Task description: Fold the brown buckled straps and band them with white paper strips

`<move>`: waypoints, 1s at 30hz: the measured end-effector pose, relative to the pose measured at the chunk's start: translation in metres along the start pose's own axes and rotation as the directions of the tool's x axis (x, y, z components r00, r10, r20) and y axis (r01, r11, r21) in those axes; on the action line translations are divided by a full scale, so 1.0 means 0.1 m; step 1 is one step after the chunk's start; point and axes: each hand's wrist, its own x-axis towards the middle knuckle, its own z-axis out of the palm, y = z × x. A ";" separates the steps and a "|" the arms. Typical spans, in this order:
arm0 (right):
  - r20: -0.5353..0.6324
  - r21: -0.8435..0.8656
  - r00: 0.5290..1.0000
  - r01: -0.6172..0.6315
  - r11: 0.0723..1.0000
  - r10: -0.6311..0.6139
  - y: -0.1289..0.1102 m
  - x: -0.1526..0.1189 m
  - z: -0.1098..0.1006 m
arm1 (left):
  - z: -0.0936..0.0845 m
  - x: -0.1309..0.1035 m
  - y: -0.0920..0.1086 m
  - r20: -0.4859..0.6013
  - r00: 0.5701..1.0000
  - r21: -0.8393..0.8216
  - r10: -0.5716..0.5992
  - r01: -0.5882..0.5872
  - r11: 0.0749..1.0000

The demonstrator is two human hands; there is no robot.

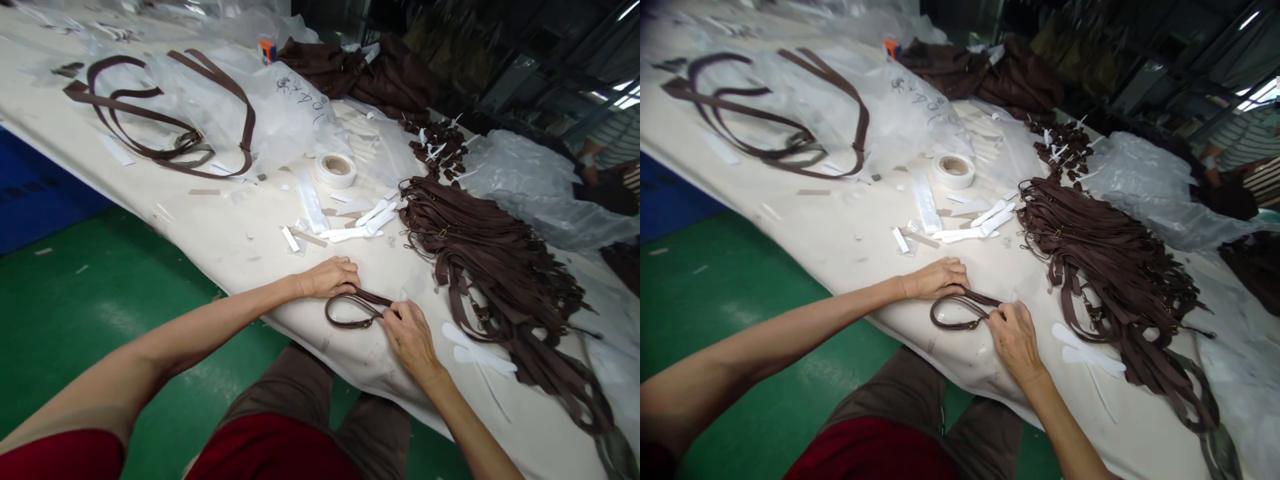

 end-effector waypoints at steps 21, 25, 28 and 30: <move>0.024 0.044 0.992 -0.126 0.991 0.125 -0.08 0.06 0.13 | 0.27 -0.22 0.61 0.004 0.981 0.409 -0.192 0.174 0.896; 0.051 -0.032 0.993 -0.109 0.993 0.111 -0.09 0.08 0.09 | 0.30 -0.19 0.63 -0.003 0.982 0.458 -0.188 0.169 0.873; 0.028 -0.043 0.990 -0.136 0.990 0.138 -0.12 0.04 0.06 | 0.38 -0.22 0.66 -0.064 0.980 0.491 -0.190 0.197 0.848; -0.011 -0.026 0.985 -0.172 0.985 0.171 -0.15 0.01 0.07 | 0.44 -0.26 0.68 -0.119 0.979 0.500 -0.163 0.201 0.843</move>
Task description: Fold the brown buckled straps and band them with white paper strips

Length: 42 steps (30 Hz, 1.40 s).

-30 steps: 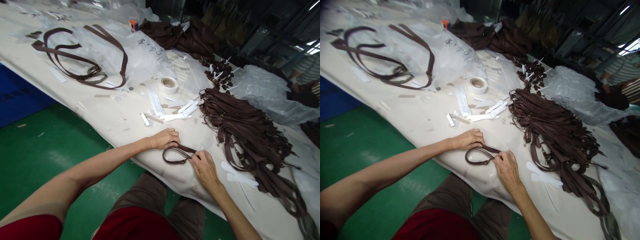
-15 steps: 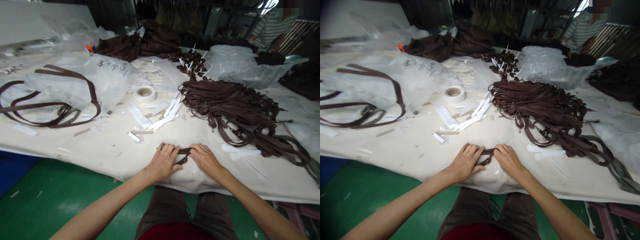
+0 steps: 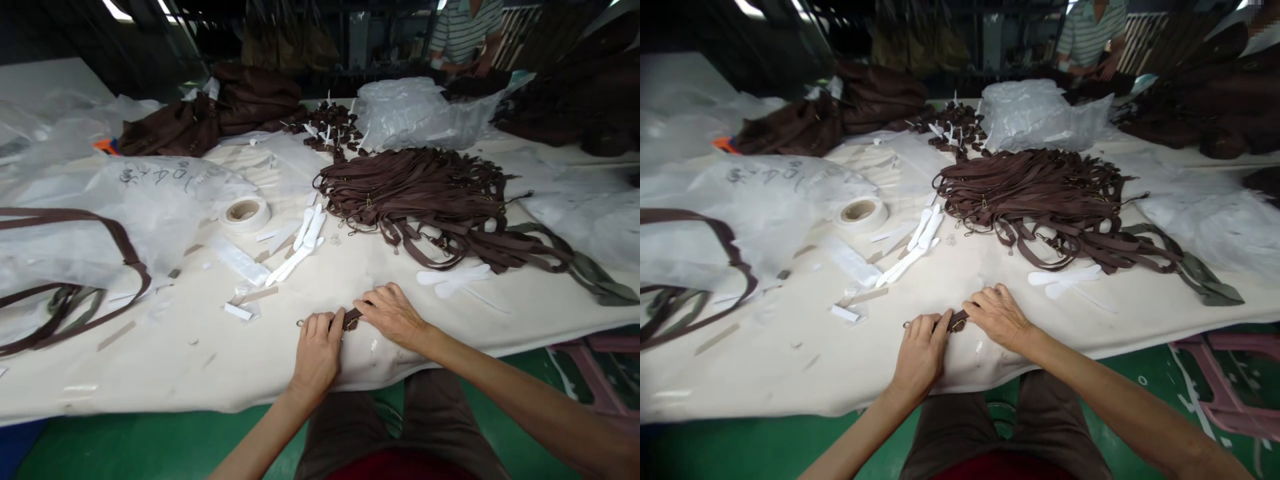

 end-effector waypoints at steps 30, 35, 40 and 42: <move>0.018 -0.268 0.733 -0.651 0.710 0.680 1.05 -1.19 -0.32 | 0.01 0.20 -0.10 -0.108 0.992 -0.028 0.064 -0.067 0.997; 0.132 -0.178 0.734 -0.644 0.744 0.667 1.24 -1.00 -0.62 | 0.01 0.21 -0.14 -0.120 0.991 -0.074 0.063 -0.073 0.995; 0.132 0.001 0.756 -0.647 0.762 0.642 1.32 -0.89 -1.02 | 0.00 0.26 -0.18 -0.116 0.993 -0.233 0.010 -0.037 0.972; 0.172 0.248 0.760 -0.649 0.720 0.626 1.27 -0.87 -1.10 | -0.06 0.30 -0.16 -0.070 0.995 -0.335 -0.075 0.047 0.941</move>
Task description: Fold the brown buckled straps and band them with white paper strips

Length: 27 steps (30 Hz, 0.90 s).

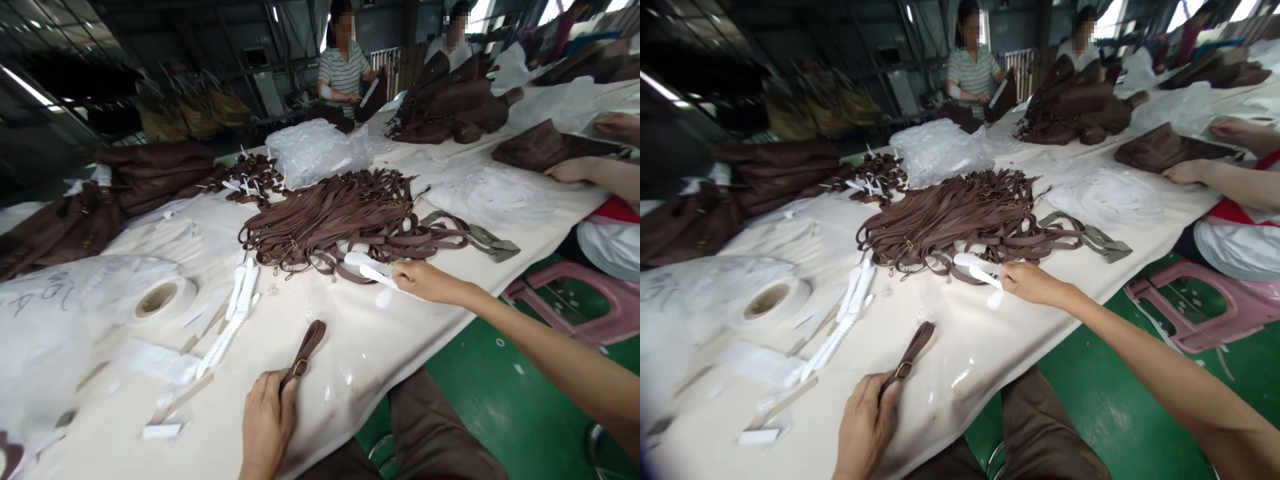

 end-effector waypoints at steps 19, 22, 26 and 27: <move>0.188 -0.217 0.974 -0.088 0.972 0.130 -0.61 0.08 0.77 | 0.07 -0.01 0.78 0.205 0.794 -0.907 -0.572 0.374 0.194; 0.200 -0.159 0.974 -0.073 0.985 0.104 -0.60 0.11 0.82 | 0.02 0.03 0.85 0.294 0.765 -0.927 -0.572 0.374 0.024; 0.145 -0.125 0.986 -0.062 0.990 0.080 -0.55 0.11 0.90 | -0.06 0.04 0.87 0.416 0.730 -0.909 -0.542 0.341 -0.239; 0.137 -0.113 0.987 -0.065 0.991 0.081 -0.54 0.11 0.92 | -0.08 0.04 0.87 0.431 0.727 -0.902 -0.535 0.326 -0.283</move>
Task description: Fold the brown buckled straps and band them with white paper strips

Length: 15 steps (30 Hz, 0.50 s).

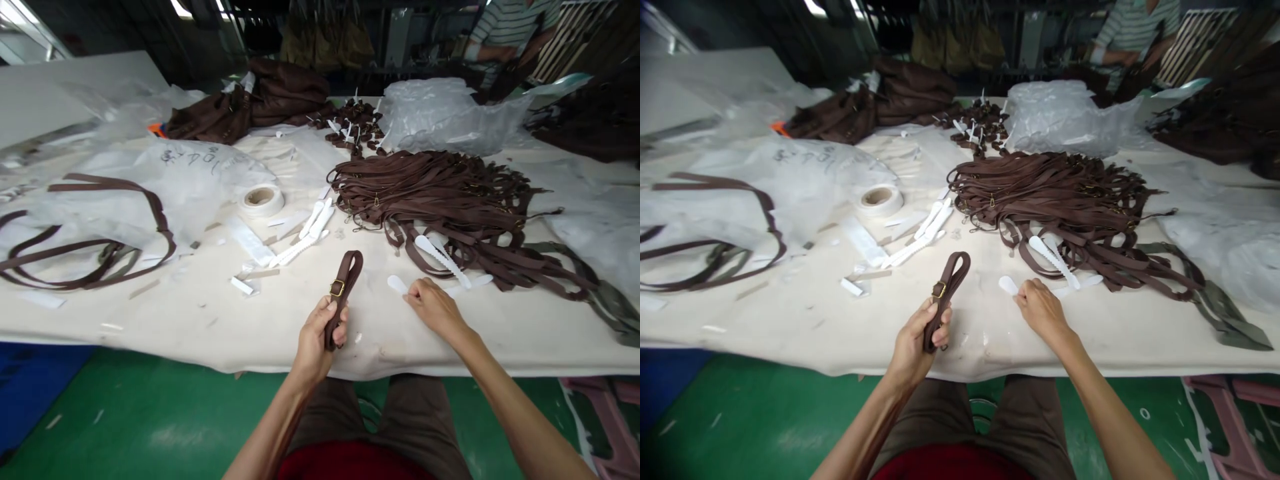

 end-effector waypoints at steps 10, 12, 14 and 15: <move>0.092 0.044 0.984 -0.158 0.986 0.153 -0.07 0.07 -0.04 | -0.08 -0.02 0.05 -0.007 1.000 -0.210 0.027 -0.028 0.977; 0.079 0.069 0.989 -0.133 0.989 0.127 -0.07 0.05 -0.06 | -0.08 -0.02 0.06 -0.008 1.000 -0.229 0.025 -0.026 0.973; -0.014 0.137 0.999 -0.050 0.989 0.052 -0.07 0.01 -0.06 | -0.06 -0.02 0.07 -0.006 1.000 -0.225 0.018 -0.019 0.974; -0.068 0.189 0.997 -0.012 0.982 0.026 -0.07 -0.02 -0.05 | -0.04 -0.02 0.07 -0.007 1.000 -0.209 0.018 -0.019 0.978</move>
